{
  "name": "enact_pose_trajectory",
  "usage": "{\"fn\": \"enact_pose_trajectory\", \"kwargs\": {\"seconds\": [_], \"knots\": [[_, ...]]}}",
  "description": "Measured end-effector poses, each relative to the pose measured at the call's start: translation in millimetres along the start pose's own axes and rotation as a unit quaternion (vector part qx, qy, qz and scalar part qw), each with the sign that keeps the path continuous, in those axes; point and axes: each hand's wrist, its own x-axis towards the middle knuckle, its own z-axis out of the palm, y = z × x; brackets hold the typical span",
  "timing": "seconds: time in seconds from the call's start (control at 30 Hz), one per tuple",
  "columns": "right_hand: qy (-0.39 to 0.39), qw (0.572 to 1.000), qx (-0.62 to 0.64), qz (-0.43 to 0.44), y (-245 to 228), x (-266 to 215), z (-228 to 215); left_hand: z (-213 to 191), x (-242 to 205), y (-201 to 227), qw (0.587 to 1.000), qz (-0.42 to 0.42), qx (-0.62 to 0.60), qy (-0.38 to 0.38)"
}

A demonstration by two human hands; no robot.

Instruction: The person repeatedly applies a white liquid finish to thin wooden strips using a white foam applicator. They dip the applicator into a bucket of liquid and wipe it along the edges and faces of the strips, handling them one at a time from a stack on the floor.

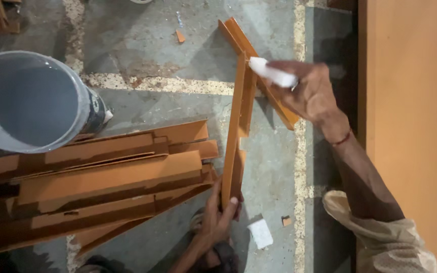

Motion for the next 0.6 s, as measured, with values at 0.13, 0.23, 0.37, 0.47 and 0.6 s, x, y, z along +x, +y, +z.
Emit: {"fn": "enact_pose_trajectory", "kwargs": {"seconds": [0.13, 0.23, 0.37, 0.47, 0.6], "knots": [[-0.12, 0.981, -0.154, 0.003, -37.2, -17.8, 1.7, -2.9, 3.9, -2.4, 0.999, -0.022, -0.019, 0.022], [-0.018, 0.967, 0.241, 0.081, -52.5, -19.4, -10.8, -8.0, 2.4, -0.4, 1.0, -0.009, -0.014, 0.005], [0.062, 0.984, -0.155, 0.067, -35.8, -1.9, -21.9, -9.6, 1.1, 6.8, 0.996, 0.017, 0.089, -0.02], [0.025, 0.987, -0.16, 0.013, -25.4, 8.2, -23.0, -3.7, 1.7, 12.8, 0.994, 0.033, 0.1, -0.018], [-0.003, 0.985, -0.145, 0.091, -34.3, 2.0, -10.6, -2.6, -0.3, 16.0, 0.997, 0.0, 0.077, -0.027]]}}
